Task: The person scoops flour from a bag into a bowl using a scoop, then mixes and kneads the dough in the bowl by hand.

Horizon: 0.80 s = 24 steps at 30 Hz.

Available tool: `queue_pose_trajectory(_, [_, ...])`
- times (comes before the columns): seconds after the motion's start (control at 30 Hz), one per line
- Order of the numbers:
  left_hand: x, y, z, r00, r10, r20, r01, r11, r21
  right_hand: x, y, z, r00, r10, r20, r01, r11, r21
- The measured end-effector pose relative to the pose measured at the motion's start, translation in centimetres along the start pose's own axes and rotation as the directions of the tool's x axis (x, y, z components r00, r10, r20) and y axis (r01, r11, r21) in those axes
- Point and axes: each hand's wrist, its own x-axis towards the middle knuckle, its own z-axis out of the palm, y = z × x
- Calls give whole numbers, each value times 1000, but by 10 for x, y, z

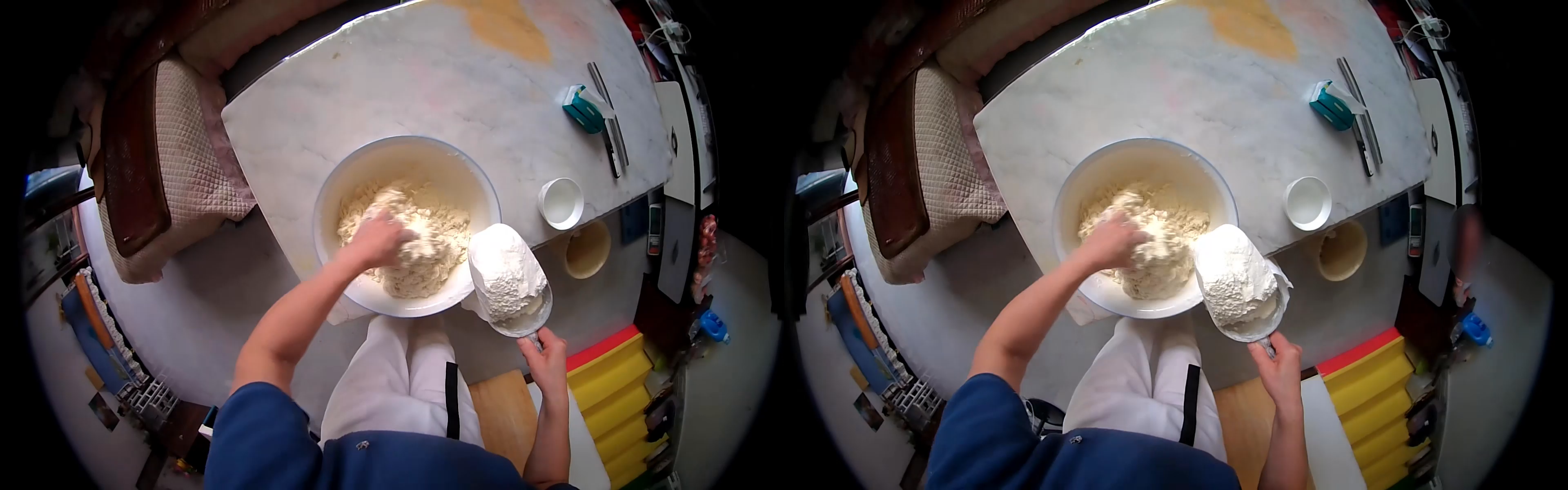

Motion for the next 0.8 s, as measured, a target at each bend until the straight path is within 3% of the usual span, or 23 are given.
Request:
queue_pose_trajectory(0.07, [-18,-22,1,999,-32,-15,33,998,46,1,4,0,1000,6,-6,-6,1000,19])
queue_pose_trajectory(0.17, [-23,-37,-3,974,-157,-163,176,978,110,3,12,-1,997,-71,-6,70,997,-10])
queue_pose_trajectory(0.27, [-3,-43,-27,947,-114,-300,184,958,219,2,11,-3,999,-32,-3,32,999,-25])
queue_pose_trajectory(0.37, [54,-53,-34,961,-166,-221,228,928,295,1,15,-1,998,-56,-36,57,998,6])
queue_pose_trajectory(0.47, [109,-41,-44,924,-371,-91,376,926,39,0,17,-5,1000,-1,-4,1,1000,3])
queue_pose_trajectory(0.57, [142,-6,-22,873,-479,-88,480,877,-16,-1,26,-2,997,-67,-46,67,998,-3])
queue_pose_trajectory(0.63, [139,35,-9,932,-362,-34,361,932,-25,-2,30,-2,1000,-4,-28,5,1000,10])
queue_pose_trajectory(0.7, [142,66,21,986,-165,27,162,983,85,-4,29,-2,1000,14,-24,-14,1000,23])
queue_pose_trajectory(0.77, [155,84,78,994,8,-110,17,973,230,-3,30,-1,999,-17,-43,18,999,32])
queue_pose_trajectory(0.8, [158,82,81,995,25,-97,-7,983,186,-3,27,-2,999,-2,-38,3,1000,27])
